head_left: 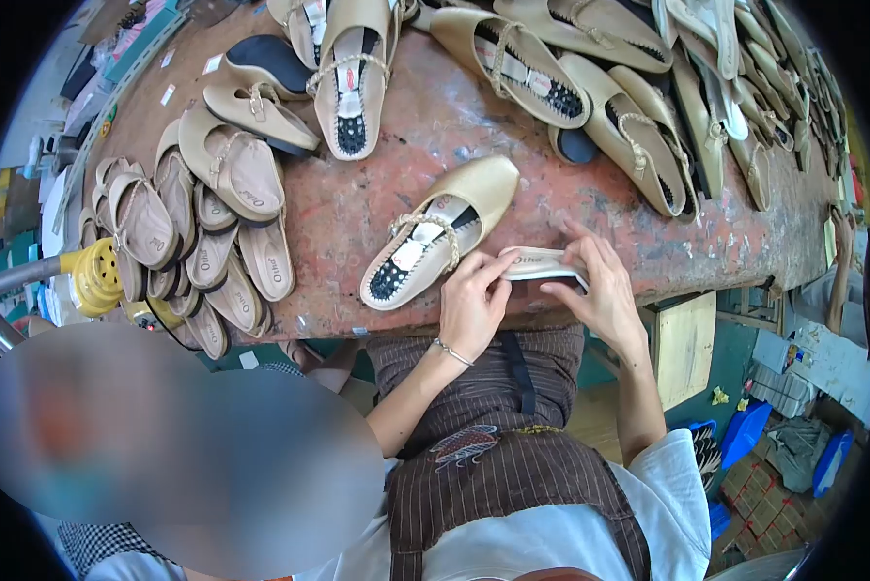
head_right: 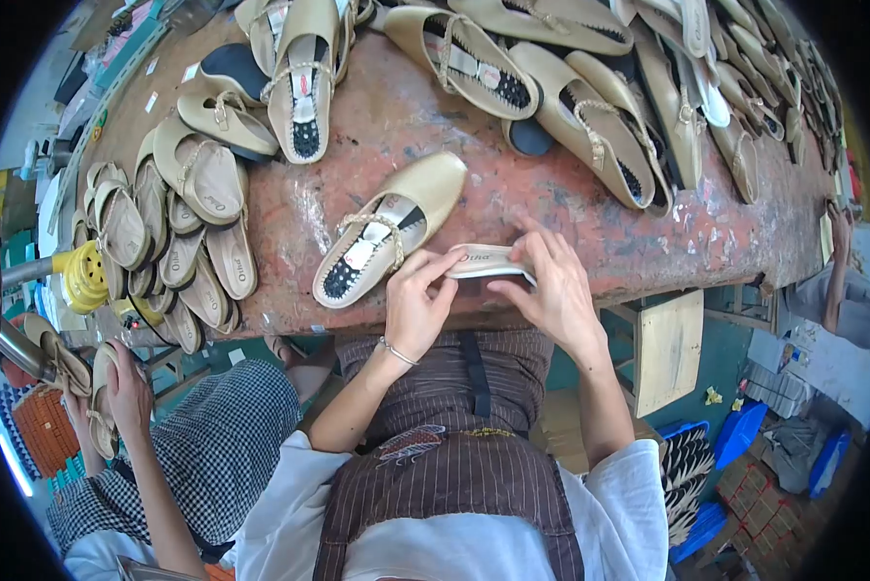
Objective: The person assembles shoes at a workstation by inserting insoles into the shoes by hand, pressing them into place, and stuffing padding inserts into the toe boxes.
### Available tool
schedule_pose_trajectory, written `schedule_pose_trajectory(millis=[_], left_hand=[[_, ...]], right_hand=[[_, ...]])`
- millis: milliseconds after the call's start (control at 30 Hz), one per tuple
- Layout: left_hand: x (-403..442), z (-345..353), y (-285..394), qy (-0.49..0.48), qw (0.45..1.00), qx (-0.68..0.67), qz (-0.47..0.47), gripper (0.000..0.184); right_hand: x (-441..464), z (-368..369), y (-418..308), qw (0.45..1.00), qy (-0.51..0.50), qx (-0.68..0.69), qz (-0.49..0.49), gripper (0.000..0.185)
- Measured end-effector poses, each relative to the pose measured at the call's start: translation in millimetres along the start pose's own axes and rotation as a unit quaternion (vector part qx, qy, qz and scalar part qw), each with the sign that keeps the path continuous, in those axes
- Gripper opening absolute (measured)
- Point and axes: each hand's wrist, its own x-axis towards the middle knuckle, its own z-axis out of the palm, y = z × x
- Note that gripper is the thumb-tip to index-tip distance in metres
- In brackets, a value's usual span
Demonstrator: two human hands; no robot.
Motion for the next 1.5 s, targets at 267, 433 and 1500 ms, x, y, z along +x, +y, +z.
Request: schedule_pose_trajectory(millis=[267,433,1500], left_hand=[[-16,-27,12,0.037,0.99,-0.096,0.1,0.044],[-21,-47,10,0.043,0.993,-0.066,0.087,0.036],[-41,-74,-14,0.329,0.94,0.082,0.048,0.039]], right_hand=[[-21,5,-25,0.967,-0.142,0.21,0.03,0.06],[-22,21,-30,0.959,-0.207,0.193,0.011,0.061],[27,68,-34,0.974,-0.04,0.062,-0.213,0.017]])
